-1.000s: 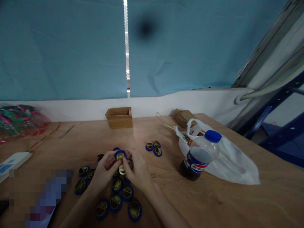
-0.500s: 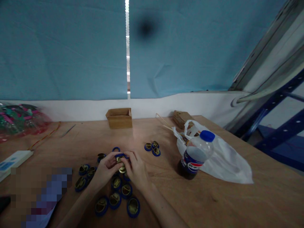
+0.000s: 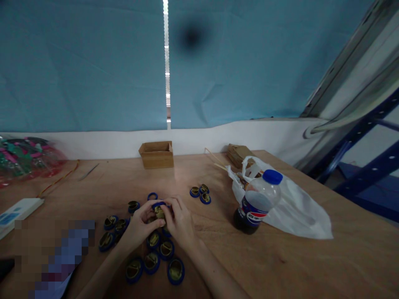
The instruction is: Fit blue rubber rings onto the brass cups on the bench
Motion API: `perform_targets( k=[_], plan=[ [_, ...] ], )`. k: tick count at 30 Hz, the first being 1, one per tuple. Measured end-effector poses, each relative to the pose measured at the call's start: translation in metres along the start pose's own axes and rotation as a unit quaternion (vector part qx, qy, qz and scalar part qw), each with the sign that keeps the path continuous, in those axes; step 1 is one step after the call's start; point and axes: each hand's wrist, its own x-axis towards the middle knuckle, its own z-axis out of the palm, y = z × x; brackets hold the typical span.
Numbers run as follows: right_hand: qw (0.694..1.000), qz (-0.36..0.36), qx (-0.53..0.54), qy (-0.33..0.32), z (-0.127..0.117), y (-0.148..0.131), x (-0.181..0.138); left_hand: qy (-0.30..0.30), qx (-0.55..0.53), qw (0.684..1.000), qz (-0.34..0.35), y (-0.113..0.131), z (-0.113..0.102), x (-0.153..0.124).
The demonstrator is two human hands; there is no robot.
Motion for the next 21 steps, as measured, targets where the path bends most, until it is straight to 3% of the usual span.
perform_targets(
  k=[11, 21],
  plan=[
    [0.999, 0.019, 0.037, 0.023, 0.007, -0.006, -0.002, 0.008, -0.014, 1.000, -0.009, 0.007, 0.000, 0.002],
    [0.998, 0.057, 0.023, 0.001, 0.011, 0.000, -0.002, -0.003, 0.015, 0.999, -0.036, 0.009, -0.002, 0.000]
  ],
)
